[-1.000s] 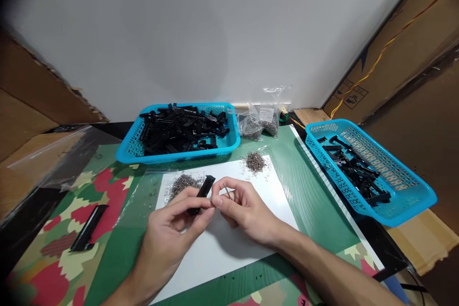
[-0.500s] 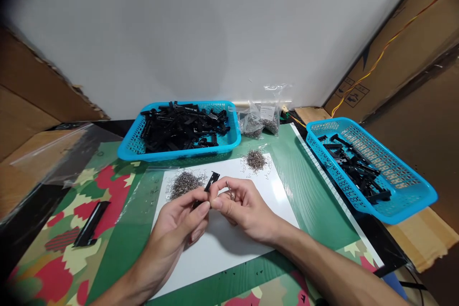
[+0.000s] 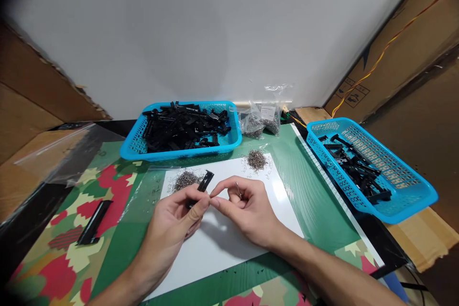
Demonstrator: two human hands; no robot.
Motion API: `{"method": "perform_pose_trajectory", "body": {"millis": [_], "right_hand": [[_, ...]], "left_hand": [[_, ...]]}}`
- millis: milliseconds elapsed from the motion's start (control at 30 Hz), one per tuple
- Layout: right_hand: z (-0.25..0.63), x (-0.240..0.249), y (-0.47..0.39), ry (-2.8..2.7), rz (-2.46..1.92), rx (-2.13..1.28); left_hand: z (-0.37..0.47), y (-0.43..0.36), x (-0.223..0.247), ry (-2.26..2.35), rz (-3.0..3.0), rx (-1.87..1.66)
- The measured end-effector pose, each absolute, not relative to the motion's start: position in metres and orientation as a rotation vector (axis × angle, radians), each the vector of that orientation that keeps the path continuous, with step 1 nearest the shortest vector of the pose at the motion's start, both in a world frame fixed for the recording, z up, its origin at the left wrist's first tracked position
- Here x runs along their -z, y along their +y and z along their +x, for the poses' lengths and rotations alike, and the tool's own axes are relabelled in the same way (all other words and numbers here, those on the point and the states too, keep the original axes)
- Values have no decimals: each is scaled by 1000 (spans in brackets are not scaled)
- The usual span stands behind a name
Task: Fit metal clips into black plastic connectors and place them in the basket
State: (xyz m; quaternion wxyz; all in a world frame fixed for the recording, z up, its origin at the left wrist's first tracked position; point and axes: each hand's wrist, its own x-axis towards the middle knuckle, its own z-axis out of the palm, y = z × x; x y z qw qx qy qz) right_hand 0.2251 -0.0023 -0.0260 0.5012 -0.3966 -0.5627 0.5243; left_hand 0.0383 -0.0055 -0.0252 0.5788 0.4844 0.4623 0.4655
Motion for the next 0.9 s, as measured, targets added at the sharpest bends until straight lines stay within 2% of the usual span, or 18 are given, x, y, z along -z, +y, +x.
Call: {"method": "perform_pose_trajectory", "body": {"millis": [167, 567, 900], "right_hand": [[224, 25, -5, -1384, -1015, -1185], [252, 19, 17, -1209, -1190, -1050], [264, 12, 29, -1620, -1344, -1268]], "left_hand": [[37, -5, 26, 1165, 1224, -1104], [40, -19, 16, 1035, 1243, -745], [44, -22, 22, 1052, 1522, -556]]}}
